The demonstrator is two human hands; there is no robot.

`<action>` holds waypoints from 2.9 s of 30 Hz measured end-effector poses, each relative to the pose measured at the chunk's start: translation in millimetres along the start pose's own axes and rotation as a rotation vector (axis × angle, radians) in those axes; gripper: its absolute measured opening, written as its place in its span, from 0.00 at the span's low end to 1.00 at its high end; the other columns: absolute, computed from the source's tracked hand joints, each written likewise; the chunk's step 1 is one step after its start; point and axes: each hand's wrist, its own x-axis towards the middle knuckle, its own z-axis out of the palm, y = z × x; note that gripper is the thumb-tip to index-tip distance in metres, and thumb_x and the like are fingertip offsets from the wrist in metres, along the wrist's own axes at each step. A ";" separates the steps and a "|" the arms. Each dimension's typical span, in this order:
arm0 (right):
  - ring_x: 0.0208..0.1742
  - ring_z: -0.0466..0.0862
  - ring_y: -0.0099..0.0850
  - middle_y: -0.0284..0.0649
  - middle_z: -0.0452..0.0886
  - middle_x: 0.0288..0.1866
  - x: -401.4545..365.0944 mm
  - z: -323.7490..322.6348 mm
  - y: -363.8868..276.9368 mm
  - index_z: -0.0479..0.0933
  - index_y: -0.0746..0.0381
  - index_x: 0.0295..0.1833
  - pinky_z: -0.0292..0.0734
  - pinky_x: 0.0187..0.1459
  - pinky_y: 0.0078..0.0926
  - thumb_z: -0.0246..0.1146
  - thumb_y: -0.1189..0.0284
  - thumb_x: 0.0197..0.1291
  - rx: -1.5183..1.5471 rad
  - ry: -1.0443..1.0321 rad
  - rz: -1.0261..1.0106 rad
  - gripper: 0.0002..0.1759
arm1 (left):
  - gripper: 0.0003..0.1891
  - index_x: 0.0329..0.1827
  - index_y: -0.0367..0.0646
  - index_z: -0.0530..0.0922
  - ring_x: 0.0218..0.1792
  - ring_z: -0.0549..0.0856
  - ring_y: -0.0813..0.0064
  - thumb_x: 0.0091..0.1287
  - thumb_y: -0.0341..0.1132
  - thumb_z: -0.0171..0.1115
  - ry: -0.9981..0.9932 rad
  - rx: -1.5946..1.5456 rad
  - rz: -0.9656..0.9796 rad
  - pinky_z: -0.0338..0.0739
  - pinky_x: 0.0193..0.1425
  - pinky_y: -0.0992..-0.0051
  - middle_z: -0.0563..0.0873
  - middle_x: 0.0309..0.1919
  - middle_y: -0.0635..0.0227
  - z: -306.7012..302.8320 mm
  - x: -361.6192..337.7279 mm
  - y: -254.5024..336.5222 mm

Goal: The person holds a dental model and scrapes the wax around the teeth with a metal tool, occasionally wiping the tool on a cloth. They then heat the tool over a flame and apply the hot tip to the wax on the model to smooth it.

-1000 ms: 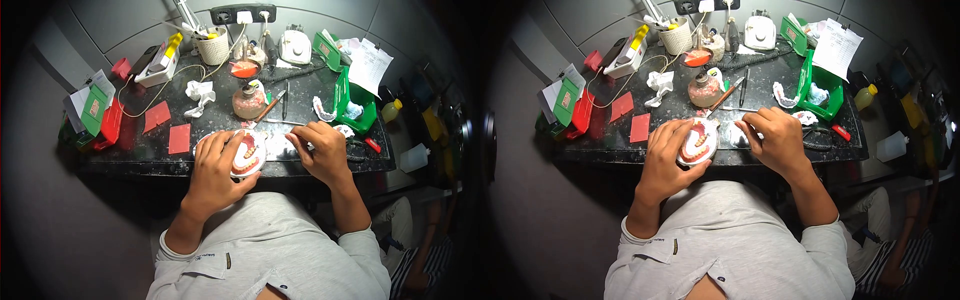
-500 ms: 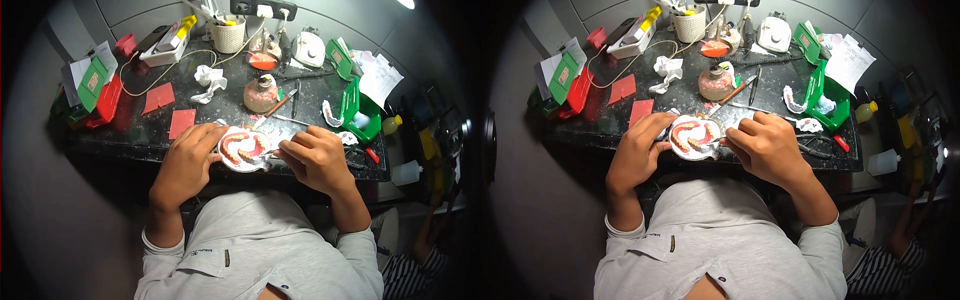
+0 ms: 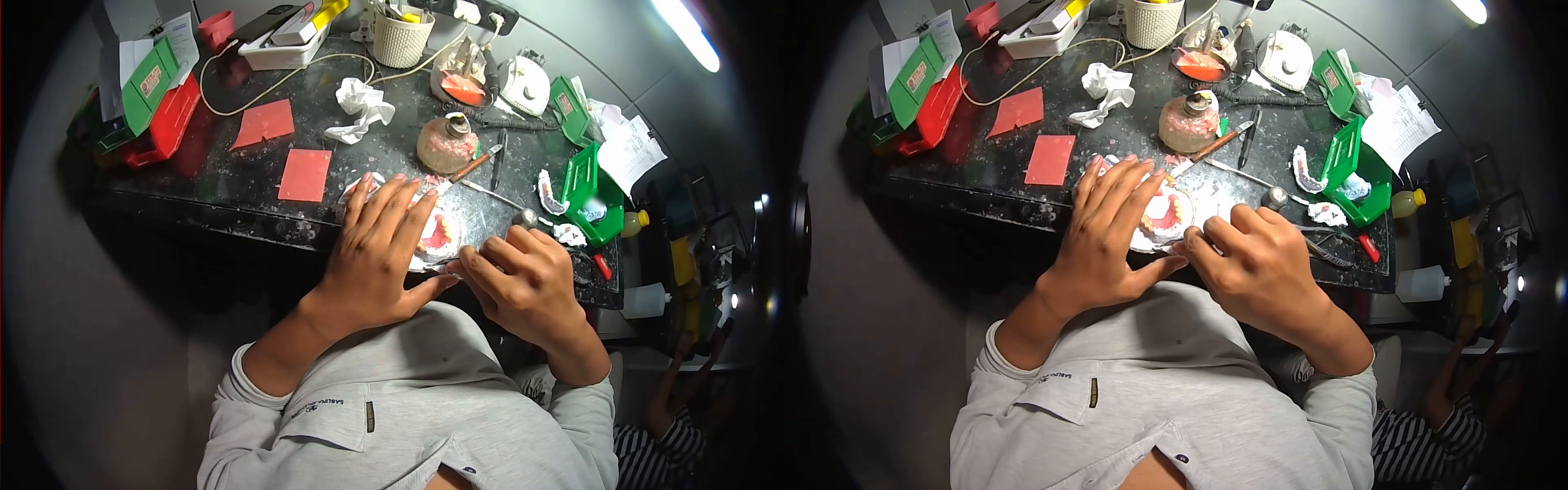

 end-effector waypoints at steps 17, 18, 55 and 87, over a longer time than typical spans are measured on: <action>0.32 0.76 0.28 0.32 0.77 0.34 -2.2 5.1 -19.3 0.89 0.65 0.46 0.66 0.32 0.29 0.72 0.72 0.55 -0.145 0.052 -0.002 0.14 | 0.47 0.73 0.32 0.77 0.73 0.80 0.49 0.60 0.59 0.81 0.054 -0.008 -0.026 0.60 0.86 0.41 0.84 0.67 0.49 8.6 0.8 -4.8; 0.32 0.76 0.28 0.32 0.77 0.34 -1.6 5.8 -19.8 0.89 0.65 0.46 0.66 0.32 0.29 0.72 0.72 0.55 -0.146 0.054 -0.002 0.14 | 0.47 0.72 0.30 0.77 0.73 0.80 0.48 0.62 0.61 0.78 0.048 0.000 -0.015 0.60 0.86 0.43 0.84 0.66 0.48 8.5 1.1 -5.1; 0.37 0.78 0.28 0.31 0.75 0.35 32.6 -5.5 -3.8 0.85 0.57 0.35 0.71 0.33 0.30 0.72 0.62 0.48 -0.173 -0.082 -0.212 0.12 | 0.50 0.75 0.36 0.76 0.72 0.81 0.51 0.58 0.65 0.80 -0.006 -0.122 0.045 0.63 0.84 0.43 0.84 0.65 0.51 2.9 3.7 -19.2; 0.36 0.79 0.27 0.30 0.76 0.34 39.7 -6.1 1.5 0.85 0.58 0.32 0.72 0.32 0.30 0.71 0.64 0.50 -0.229 -0.105 -0.284 0.09 | 0.50 0.75 0.35 0.76 0.71 0.81 0.49 0.58 0.63 0.79 -0.005 -0.119 0.033 0.63 0.84 0.42 0.84 0.66 0.49 3.7 4.3 -19.6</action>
